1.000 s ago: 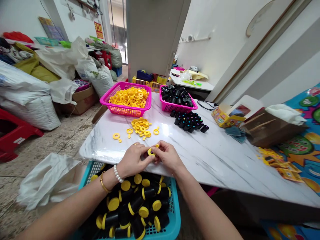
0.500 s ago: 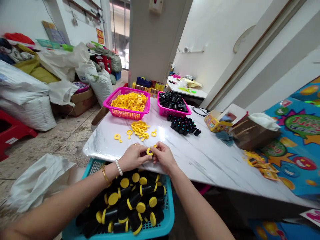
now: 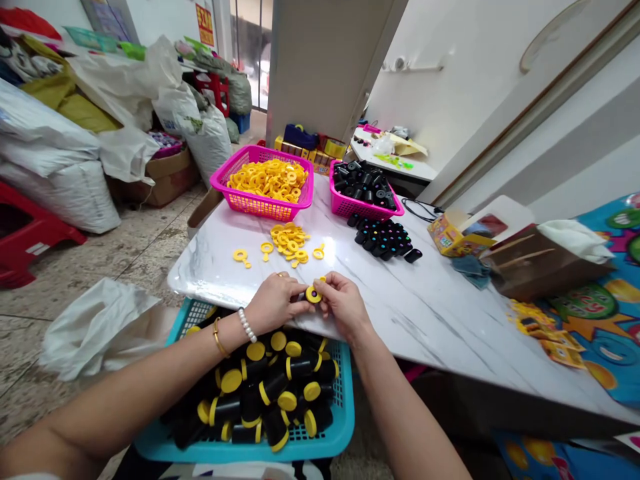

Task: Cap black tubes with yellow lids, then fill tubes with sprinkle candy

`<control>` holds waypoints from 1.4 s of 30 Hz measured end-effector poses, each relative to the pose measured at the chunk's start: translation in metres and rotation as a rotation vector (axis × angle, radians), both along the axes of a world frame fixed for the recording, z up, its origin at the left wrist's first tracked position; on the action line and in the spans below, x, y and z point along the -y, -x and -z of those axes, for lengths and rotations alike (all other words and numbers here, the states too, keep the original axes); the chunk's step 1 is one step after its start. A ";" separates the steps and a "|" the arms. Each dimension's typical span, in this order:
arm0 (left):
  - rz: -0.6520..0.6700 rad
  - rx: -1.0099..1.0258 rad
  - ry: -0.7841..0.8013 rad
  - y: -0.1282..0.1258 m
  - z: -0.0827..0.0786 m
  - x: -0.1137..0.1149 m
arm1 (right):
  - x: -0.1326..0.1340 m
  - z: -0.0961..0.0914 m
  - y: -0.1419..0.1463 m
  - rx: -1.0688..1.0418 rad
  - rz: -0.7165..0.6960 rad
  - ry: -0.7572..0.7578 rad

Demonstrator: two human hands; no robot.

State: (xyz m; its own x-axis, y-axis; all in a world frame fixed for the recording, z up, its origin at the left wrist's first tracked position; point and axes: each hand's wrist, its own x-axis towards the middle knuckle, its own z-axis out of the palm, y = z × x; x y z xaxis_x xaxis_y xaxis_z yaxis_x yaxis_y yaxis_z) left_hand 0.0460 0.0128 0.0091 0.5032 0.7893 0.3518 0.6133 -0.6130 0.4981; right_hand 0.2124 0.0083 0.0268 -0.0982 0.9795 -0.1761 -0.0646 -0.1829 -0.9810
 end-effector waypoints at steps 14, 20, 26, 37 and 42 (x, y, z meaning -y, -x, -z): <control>0.077 0.243 0.637 -0.002 -0.030 0.007 | 0.006 0.009 -0.001 0.200 -0.027 -0.142; 0.146 0.454 1.099 -0.006 -0.023 -0.003 | 0.000 -0.003 -0.016 0.078 -0.290 0.024; 0.133 0.585 1.221 -0.007 -0.024 -0.004 | -0.003 -0.004 -0.023 0.078 -0.393 -0.022; -0.011 0.661 1.392 -0.006 -0.031 -0.009 | -0.005 0.001 -0.025 -0.106 -0.327 0.095; -0.048 0.658 1.408 -0.007 -0.029 -0.008 | -0.031 -0.006 -0.037 -0.132 -0.481 0.280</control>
